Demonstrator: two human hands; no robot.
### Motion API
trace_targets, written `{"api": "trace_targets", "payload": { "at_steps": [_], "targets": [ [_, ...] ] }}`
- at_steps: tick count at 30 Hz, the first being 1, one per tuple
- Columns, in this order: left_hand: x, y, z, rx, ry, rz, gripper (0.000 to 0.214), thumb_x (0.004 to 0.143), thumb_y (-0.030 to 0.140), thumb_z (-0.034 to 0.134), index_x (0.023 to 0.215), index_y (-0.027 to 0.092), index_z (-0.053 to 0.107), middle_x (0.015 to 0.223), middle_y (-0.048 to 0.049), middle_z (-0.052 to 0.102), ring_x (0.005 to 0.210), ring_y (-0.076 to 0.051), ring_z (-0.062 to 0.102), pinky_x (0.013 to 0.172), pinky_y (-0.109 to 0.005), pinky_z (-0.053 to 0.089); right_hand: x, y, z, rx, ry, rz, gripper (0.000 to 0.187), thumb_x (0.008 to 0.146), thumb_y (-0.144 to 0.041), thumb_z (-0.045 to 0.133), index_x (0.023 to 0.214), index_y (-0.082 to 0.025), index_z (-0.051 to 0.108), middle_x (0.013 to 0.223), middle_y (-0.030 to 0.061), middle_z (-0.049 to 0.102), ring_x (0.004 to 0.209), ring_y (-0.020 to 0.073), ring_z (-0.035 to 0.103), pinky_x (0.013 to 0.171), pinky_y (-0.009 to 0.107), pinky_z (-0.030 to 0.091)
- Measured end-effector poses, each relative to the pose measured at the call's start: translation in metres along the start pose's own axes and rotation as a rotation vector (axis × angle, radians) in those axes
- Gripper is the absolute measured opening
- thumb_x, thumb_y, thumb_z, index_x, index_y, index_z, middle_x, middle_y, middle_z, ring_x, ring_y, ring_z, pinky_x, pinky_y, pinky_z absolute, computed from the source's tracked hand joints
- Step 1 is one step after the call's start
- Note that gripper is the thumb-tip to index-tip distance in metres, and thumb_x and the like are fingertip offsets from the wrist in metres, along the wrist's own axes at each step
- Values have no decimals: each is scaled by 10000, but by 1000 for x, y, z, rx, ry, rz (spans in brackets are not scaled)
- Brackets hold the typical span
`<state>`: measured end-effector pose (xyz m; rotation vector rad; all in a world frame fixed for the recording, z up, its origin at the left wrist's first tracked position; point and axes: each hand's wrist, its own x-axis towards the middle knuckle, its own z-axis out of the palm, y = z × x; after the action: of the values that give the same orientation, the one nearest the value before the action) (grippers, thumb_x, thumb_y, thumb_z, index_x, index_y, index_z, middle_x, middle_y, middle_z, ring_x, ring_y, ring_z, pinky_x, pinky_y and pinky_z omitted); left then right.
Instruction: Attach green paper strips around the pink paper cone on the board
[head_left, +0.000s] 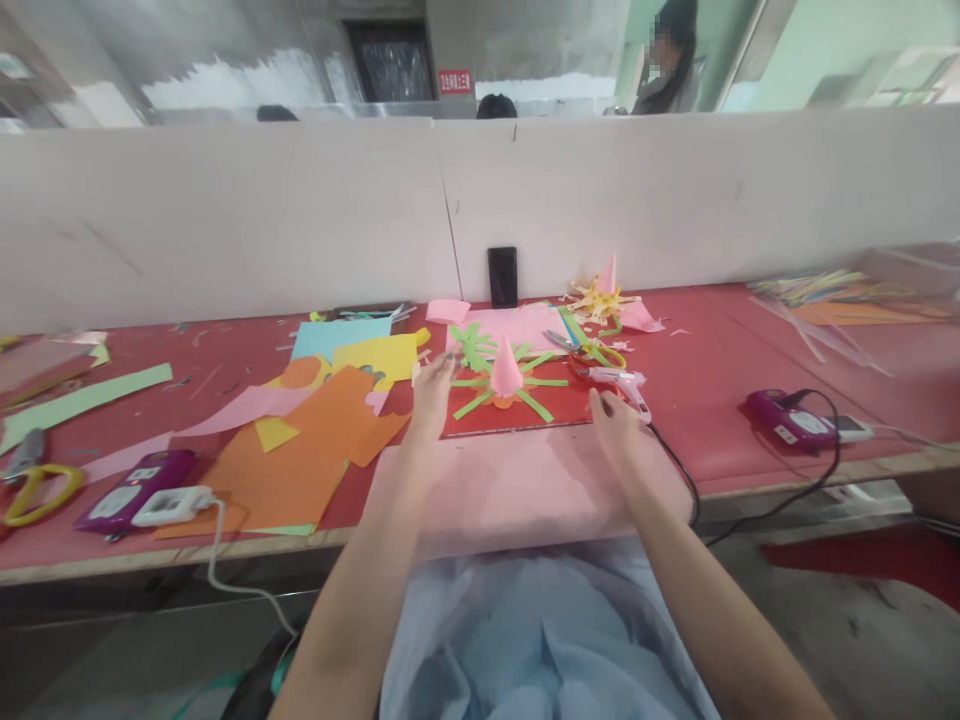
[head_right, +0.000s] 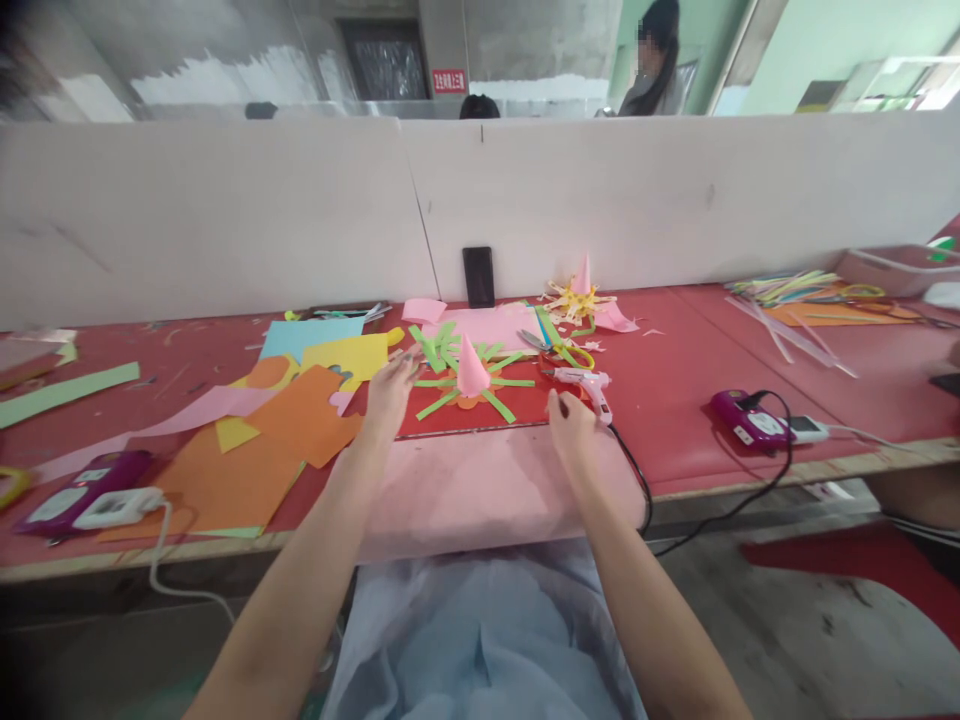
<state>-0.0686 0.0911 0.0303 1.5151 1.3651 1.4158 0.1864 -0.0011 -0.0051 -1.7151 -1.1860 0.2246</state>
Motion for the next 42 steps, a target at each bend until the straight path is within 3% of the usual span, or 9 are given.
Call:
{"api": "trace_targets", "payload": {
  "at_steps": [4, 7, 9, 13, 19, 24, 31, 37, 42],
  "targets": [
    [-25, -12, 5, -344, 13, -180, 266, 818, 317, 561, 998, 164, 682, 1119, -101, 669, 1084, -191, 603, 936, -338, 486, -17, -31, 34, 216, -254, -72, 460, 848, -544, 344, 567, -199, 460, 513, -11, 471, 517, 112, 408, 517, 230, 320],
    [-30, -16, 10, -362, -78, -229, 313, 673, 341, 716, 913, 141, 701, 997, -89, 702, 975, -199, 643, 903, -359, 497, -25, -43, 52, 354, -451, -161, 467, 842, -568, 377, 605, -188, 510, 510, -21, 468, 491, 100, 424, 519, 221, 327],
    [-32, -14, 14, -310, -195, -208, 404, 581, 327, 781, 934, 148, 700, 919, -60, 706, 905, -187, 650, 886, -352, 495, -26, -43, 55, 452, -498, -118, 469, 841, -589, 384, 653, -188, 538, 515, -25, 476, 472, 97, 427, 508, 221, 333],
    [-39, -3, 17, -173, -411, -140, 544, 547, 291, 803, 1062, 188, 662, 771, 11, 662, 812, -148, 635, 853, -307, 486, -20, -38, 55, 550, -452, -9, 432, 773, -617, 495, 716, -193, 555, 570, -24, 521, 469, 93, 418, 485, 223, 343],
    [-49, 7, 18, -167, -575, -161, 565, 613, 289, 757, 1147, 184, 606, 764, 3, 641, 795, -166, 631, 738, -284, 505, -17, -36, 57, 543, -494, -108, 402, 722, -584, 571, 759, -185, 607, 743, 18, 617, 548, 100, 454, 538, 240, 377],
    [-50, 8, 19, -155, -620, -169, 572, 623, 275, 750, 1163, 172, 591, 804, -16, 662, 784, -169, 632, 728, -289, 501, -19, -37, 55, 507, -479, -124, 393, 728, -579, 562, 665, -192, 571, 609, -21, 525, 500, 89, 376, 502, 238, 325],
    [-49, -2, 20, -94, -647, -123, 456, 648, 273, 728, 1084, 178, 635, 911, -58, 675, 873, -192, 634, 792, -322, 483, -13, -35, 53, 532, -393, 27, 405, 684, -590, 593, 662, -186, 587, 535, -26, 510, 480, 97, 383, 469, 239, 317],
    [-52, -3, 20, -29, -673, -100, 383, 674, 304, 714, 1035, 191, 656, 851, -37, 672, 799, -168, 631, 781, -326, 481, -10, -30, 52, 576, -287, 93, 389, 696, -571, 600, 694, -182, 601, 570, -21, 544, 464, 89, 393, 454, 235, 313],
    [-54, -1, 20, 6, -674, -76, 393, 690, 292, 694, 1068, 192, 648, 795, -25, 670, 755, -158, 633, 761, -309, 483, -11, -32, 50, 600, -320, 115, 376, 703, -556, 606, 756, -184, 610, 459, -60, 442, 402, 89, 362, 411, 232, 277]
  ]
}}
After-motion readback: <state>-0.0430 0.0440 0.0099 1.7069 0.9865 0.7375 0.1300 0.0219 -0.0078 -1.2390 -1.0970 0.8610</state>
